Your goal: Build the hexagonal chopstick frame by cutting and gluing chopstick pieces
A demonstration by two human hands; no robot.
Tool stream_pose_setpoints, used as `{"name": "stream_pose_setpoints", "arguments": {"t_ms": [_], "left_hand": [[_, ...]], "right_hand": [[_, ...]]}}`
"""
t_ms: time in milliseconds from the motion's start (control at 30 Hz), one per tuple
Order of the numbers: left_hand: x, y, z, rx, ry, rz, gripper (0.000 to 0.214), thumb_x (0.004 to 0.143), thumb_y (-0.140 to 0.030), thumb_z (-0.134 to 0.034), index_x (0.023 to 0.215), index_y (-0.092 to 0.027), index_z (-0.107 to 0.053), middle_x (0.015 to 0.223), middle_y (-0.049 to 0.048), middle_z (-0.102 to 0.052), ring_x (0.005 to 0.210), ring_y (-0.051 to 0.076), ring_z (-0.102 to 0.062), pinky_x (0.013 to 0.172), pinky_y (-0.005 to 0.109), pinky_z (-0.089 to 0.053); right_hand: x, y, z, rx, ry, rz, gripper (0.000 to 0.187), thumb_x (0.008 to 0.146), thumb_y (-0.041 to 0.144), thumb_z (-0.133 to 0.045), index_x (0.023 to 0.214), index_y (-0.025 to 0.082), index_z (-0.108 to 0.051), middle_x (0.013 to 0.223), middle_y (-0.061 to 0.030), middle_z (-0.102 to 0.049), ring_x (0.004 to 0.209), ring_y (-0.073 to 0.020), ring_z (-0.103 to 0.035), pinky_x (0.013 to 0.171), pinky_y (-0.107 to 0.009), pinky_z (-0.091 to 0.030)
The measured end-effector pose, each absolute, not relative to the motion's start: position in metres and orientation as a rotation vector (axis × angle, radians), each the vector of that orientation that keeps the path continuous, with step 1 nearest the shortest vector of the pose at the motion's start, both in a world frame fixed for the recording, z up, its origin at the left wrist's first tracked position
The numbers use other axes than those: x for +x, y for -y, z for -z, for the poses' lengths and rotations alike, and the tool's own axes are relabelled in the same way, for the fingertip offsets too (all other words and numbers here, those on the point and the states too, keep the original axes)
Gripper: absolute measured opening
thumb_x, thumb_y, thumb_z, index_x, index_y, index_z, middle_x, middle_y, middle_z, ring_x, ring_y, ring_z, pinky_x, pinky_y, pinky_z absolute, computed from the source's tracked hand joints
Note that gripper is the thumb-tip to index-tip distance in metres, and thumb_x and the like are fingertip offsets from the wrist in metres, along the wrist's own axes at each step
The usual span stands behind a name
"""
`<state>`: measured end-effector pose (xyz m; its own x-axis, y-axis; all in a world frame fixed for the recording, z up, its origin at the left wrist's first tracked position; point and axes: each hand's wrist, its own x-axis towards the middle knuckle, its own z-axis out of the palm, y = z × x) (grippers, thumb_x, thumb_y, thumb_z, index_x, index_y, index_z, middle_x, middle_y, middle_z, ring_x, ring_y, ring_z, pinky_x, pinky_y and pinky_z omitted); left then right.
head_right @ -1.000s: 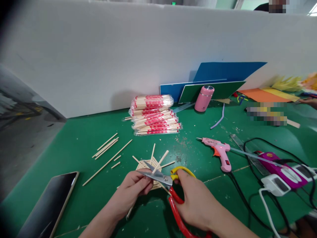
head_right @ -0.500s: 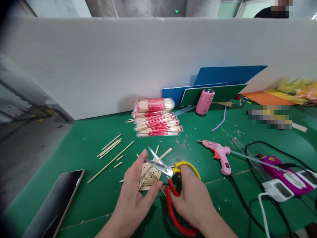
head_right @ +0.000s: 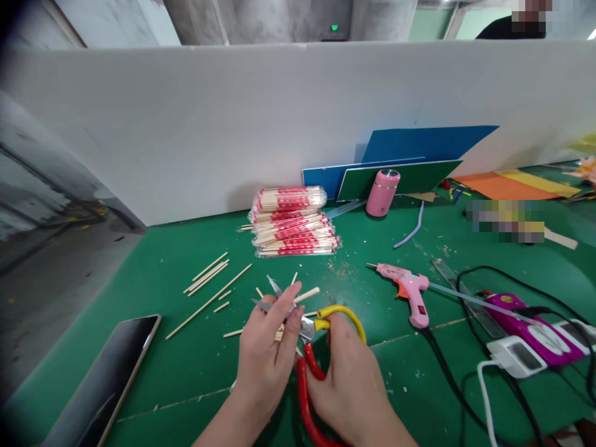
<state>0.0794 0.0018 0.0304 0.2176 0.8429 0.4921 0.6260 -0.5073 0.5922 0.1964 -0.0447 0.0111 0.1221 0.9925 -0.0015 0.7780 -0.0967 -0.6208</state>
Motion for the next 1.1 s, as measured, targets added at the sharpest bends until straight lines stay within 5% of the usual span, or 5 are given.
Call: {"name": "stream_pose_setpoints", "arguments": {"t_ms": [167,533,1100], "left_hand": [[0.078,0.004,-0.047,2.41,-1.347,-1.232,0.023,0.082,-0.018,-0.042,0.094,-0.014,-0.061,0.064,0.0066,-0.056,0.06,0.016,-0.052,0.054,0.028,-0.044],[0.075,0.017,-0.052,2.432,-1.492,-1.181,0.027,0.082,-0.022,-0.039,0.078,-0.016,-0.064,0.055,0.0055,-0.054,0.055,0.016,-0.054,0.049,0.026,-0.044],[0.08,0.016,-0.048,2.596,-1.508,-1.117,0.031,0.083,-0.023,-0.035,0.096,-0.017,-0.063,0.055,0.0059,-0.054,0.051,0.017,-0.051,0.044,0.028,-0.042]], "right_hand": [[0.19,0.054,-0.011,-1.748,1.675,-0.77,0.021,0.071,0.024,-0.049,0.087,0.021,-0.037,0.074,-0.0021,-0.055,0.061,-0.0158,-0.056,0.051,-0.023,-0.042],[0.182,0.066,-0.001,-1.523,1.586,-0.904,0.034,0.062,0.019,-0.052,0.095,0.02,-0.043,0.07,-0.0013,-0.06,0.059,-0.0151,-0.058,0.049,-0.02,-0.043],[0.184,0.066,-0.003,-1.533,1.464,-1.098,0.041,0.062,0.022,-0.055,0.101,0.019,-0.042,0.066,-0.0002,-0.06,0.055,-0.0141,-0.057,0.048,-0.02,-0.043]]}}
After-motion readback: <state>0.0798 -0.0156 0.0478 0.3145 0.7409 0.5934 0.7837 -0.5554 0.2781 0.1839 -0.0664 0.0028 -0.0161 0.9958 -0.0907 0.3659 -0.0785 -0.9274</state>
